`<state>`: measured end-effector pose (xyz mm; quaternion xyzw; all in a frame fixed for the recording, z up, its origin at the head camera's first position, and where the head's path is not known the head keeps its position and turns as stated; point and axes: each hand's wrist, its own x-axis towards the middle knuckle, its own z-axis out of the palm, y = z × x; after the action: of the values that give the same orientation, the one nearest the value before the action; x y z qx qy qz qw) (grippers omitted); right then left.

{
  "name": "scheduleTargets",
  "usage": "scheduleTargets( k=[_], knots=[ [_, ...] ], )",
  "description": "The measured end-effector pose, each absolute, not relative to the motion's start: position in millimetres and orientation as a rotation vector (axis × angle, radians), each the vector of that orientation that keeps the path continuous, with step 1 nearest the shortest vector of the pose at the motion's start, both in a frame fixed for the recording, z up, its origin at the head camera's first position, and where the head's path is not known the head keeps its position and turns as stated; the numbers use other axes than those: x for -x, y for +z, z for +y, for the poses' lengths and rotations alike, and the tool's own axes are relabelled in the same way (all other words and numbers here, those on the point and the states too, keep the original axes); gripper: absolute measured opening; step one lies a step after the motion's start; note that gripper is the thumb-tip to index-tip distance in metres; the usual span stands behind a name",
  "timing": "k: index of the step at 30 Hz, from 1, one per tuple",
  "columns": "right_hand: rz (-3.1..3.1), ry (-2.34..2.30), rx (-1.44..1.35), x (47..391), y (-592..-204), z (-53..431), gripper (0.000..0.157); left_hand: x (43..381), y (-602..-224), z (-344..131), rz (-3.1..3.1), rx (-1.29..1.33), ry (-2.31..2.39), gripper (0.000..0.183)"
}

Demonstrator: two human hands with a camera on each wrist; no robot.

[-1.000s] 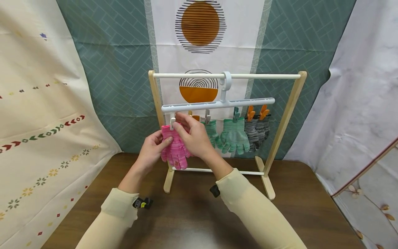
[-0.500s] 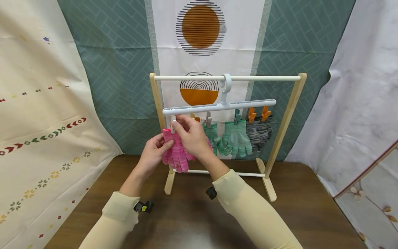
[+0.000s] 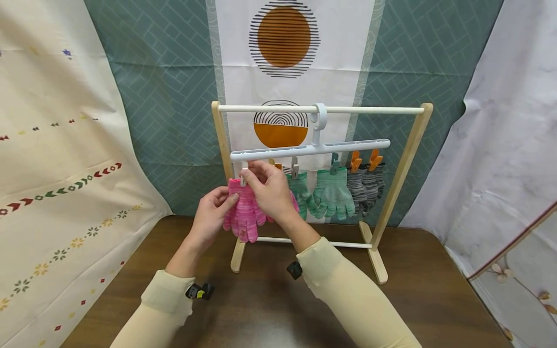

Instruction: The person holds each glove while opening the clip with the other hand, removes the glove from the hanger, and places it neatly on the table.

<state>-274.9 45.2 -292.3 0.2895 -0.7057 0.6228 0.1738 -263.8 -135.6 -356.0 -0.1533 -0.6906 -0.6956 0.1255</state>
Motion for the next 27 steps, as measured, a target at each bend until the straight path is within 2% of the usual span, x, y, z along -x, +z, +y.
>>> scheduleTargets(
  k=[9,27],
  knots=[
    [-1.972,1.796,-0.765,277.2,-294.3,44.1,0.029,262.8,-359.0,-142.4,-2.000,0.431,-2.056,0.026],
    [-1.967,1.799,-0.719,277.5,-295.3,41.9,0.027,253.9,-365.3,-161.4,-2.020,0.390,-2.016,0.024]
  ],
)
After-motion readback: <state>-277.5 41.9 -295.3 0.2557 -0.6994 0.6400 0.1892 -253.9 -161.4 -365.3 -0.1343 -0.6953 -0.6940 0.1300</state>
